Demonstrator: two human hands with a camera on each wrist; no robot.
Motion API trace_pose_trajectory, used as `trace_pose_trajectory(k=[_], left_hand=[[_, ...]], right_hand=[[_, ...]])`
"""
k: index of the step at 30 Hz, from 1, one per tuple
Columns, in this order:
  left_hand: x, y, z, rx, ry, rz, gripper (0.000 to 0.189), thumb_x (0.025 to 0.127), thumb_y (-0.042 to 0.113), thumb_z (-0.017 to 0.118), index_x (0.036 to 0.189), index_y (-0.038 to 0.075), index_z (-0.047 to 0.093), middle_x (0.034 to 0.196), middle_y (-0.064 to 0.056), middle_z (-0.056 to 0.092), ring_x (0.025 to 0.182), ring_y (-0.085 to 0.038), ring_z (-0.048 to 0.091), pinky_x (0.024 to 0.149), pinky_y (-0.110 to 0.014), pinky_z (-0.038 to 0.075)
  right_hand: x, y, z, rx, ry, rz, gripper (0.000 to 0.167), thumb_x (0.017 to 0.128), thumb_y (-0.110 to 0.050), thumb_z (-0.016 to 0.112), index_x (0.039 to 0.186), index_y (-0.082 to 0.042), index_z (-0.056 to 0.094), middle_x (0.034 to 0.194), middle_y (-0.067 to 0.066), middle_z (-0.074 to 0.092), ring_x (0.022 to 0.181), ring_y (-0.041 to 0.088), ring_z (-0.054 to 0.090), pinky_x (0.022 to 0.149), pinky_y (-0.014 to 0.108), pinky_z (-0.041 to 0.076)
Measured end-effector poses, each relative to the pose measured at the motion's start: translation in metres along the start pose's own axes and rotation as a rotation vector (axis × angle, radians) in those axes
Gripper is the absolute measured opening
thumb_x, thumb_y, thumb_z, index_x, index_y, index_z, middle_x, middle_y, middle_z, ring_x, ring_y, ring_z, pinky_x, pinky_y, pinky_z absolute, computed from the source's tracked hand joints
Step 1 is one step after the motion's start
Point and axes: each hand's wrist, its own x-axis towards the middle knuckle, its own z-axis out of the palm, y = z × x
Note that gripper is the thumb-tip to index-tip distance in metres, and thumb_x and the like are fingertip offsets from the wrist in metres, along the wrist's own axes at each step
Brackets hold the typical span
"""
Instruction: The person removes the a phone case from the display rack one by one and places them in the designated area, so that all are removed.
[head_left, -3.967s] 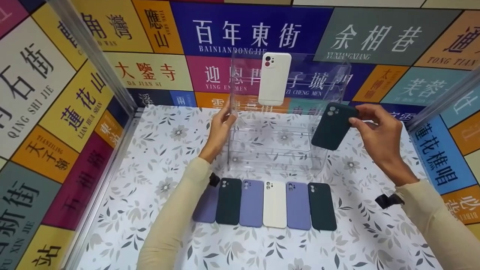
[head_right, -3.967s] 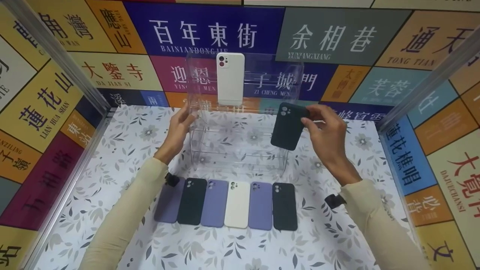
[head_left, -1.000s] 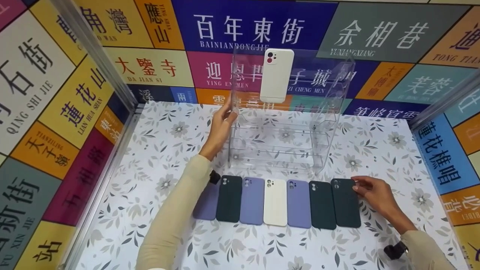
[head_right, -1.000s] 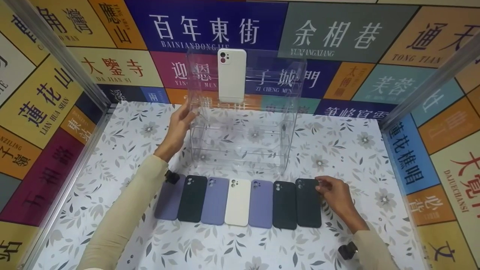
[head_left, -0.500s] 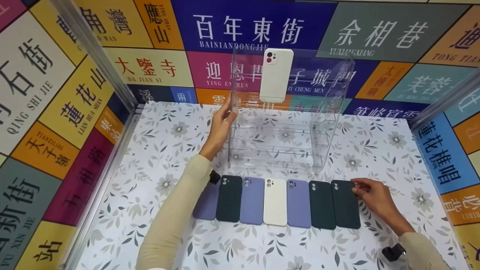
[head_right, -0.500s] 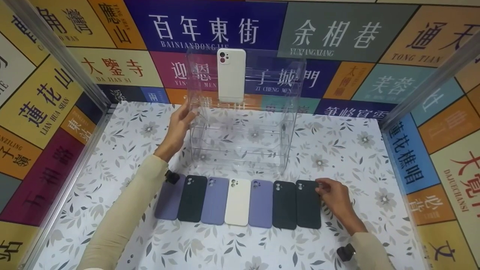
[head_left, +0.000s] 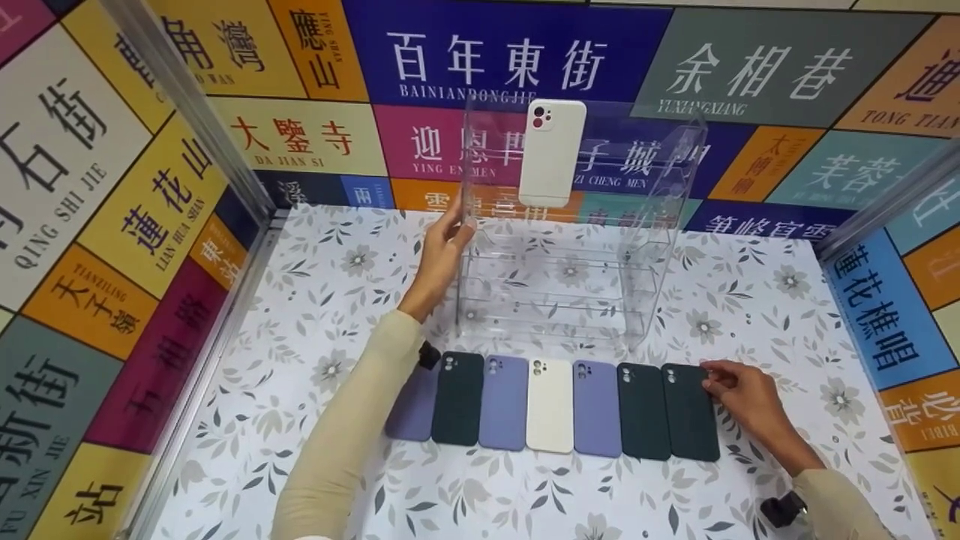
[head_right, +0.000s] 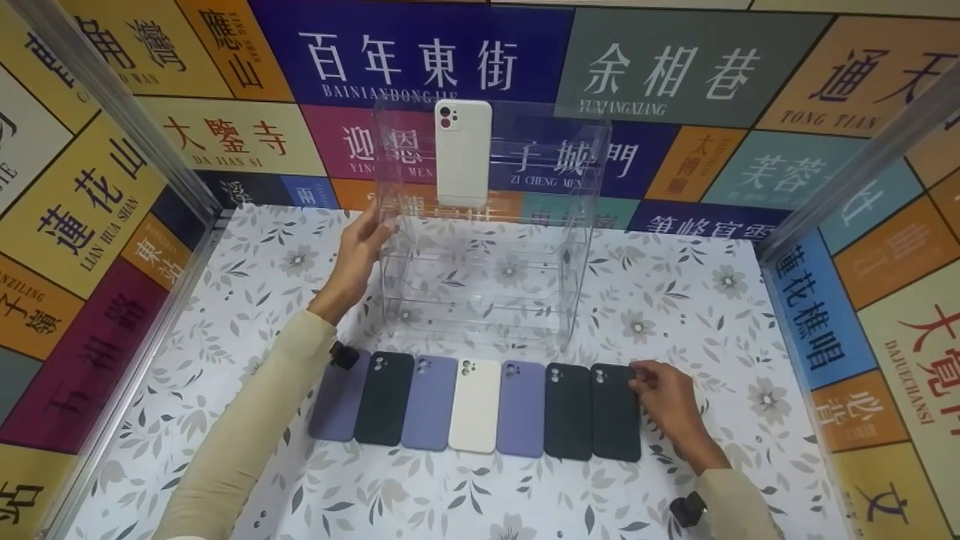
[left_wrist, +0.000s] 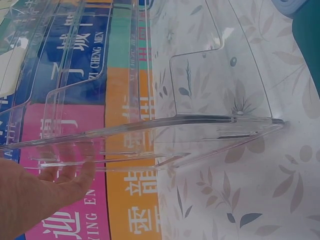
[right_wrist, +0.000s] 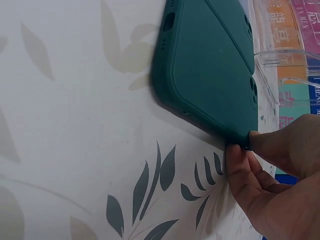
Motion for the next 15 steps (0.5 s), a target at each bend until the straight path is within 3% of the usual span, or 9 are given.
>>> trace_pose_trajectory(k=[8, 15], left_hand=[[0.0004, 0.0002, 0.0004, -0.007, 0.004, 0.005, 0.065, 0.111, 0.009, 0.058, 0.172, 0.021, 0.038, 0.171, -0.012, 0.047, 0.141, -0.036, 0.061, 0.119, -0.044, 0.05], [0.0011, -0.0004, -0.0004, -0.009, -0.005, 0.011, 0.066, 0.111, 0.008, 0.055, 0.173, 0.021, 0.035, 0.175, -0.007, 0.042, 0.145, -0.032, 0.057, 0.119, -0.041, 0.05]], right_hand=[[-0.0017, -0.0013, 0.0031, -0.019, 0.018, 0.004, 0.031, 0.097, 0.007, 0.076, 0.127, 0.014, 0.073, 0.1, 0.021, 0.076, 0.079, 0.011, 0.069, 0.063, 0.016, 0.055], [-0.0032, -0.004, 0.0045, -0.02, 0.012, 0.019, 0.032, 0.097, 0.006, 0.075, 0.128, 0.014, 0.073, 0.1, 0.02, 0.076, 0.079, 0.019, 0.069, 0.063, 0.017, 0.054]])
